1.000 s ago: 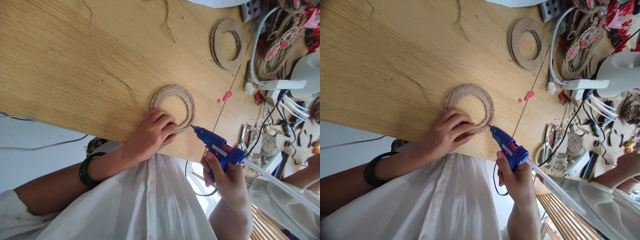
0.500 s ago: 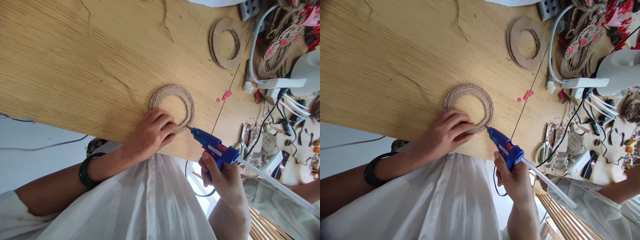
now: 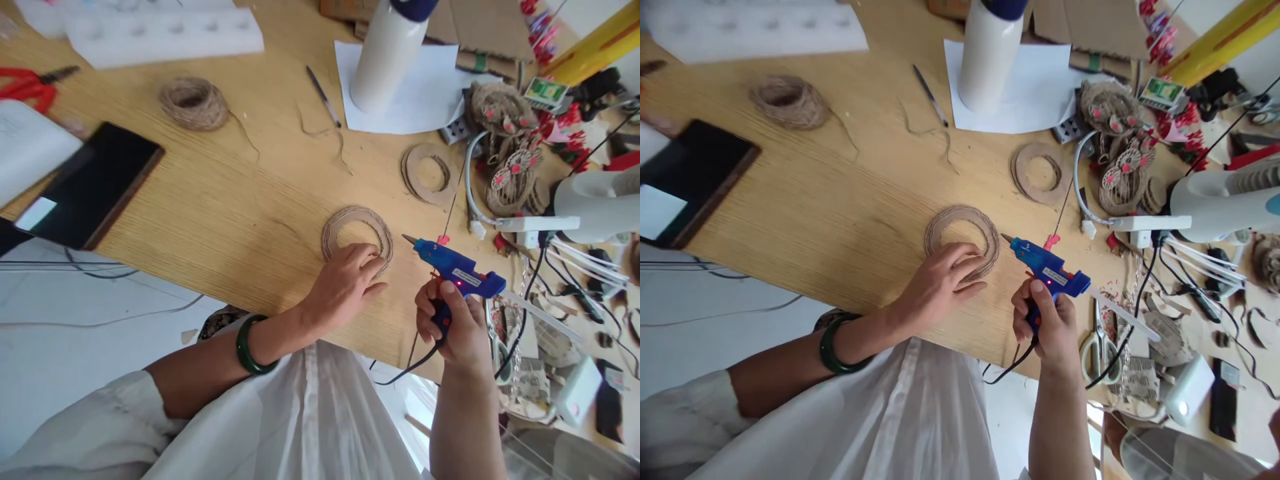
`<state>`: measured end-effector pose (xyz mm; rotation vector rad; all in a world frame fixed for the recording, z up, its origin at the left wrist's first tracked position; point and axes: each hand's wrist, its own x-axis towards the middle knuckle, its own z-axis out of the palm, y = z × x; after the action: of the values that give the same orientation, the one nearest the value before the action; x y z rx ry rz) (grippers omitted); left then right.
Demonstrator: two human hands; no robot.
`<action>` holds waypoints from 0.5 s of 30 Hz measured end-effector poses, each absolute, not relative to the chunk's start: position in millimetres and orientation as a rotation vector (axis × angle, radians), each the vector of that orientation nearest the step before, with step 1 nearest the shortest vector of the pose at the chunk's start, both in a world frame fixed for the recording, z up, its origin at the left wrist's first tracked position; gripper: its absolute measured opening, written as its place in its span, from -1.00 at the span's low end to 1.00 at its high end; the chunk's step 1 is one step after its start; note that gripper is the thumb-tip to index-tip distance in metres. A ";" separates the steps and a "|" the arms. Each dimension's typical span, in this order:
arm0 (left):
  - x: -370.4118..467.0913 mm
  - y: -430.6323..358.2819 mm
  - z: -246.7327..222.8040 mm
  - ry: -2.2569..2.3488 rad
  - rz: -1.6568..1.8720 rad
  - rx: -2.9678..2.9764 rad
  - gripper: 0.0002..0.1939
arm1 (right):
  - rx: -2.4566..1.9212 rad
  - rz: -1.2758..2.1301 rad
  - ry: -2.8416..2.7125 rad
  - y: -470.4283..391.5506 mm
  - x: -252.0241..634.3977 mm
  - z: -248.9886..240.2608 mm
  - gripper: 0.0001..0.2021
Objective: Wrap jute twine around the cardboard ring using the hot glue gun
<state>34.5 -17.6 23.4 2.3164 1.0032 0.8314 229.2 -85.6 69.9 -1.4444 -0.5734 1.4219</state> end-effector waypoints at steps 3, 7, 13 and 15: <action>8.7 -6.0 25.8 1.014 0.985 2.319 -0.81 | -1.334 1.516 -0.546 -64.7 236.5 62.7 -0.64; -46.7 14.6 23.3 1.228 1.027 2.380 -0.81 | -1.241 1.587 -0.562 -49.7 242.3 50.7 -0.64; -96.9 55.6 29.2 1.619 1.099 2.302 -0.80 | -1.237 1.541 -0.558 -42.7 247.7 32.6 -0.67; -101.4 73.7 34.1 1.847 1.133 2.130 -0.82 | -1.220 1.535 -0.545 -42.1 249.4 29.5 -0.68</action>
<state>-101.4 73.7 34.1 2.1302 1.8473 1.1334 249.4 -42.1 29.5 -1.2195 -0.5452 1.5349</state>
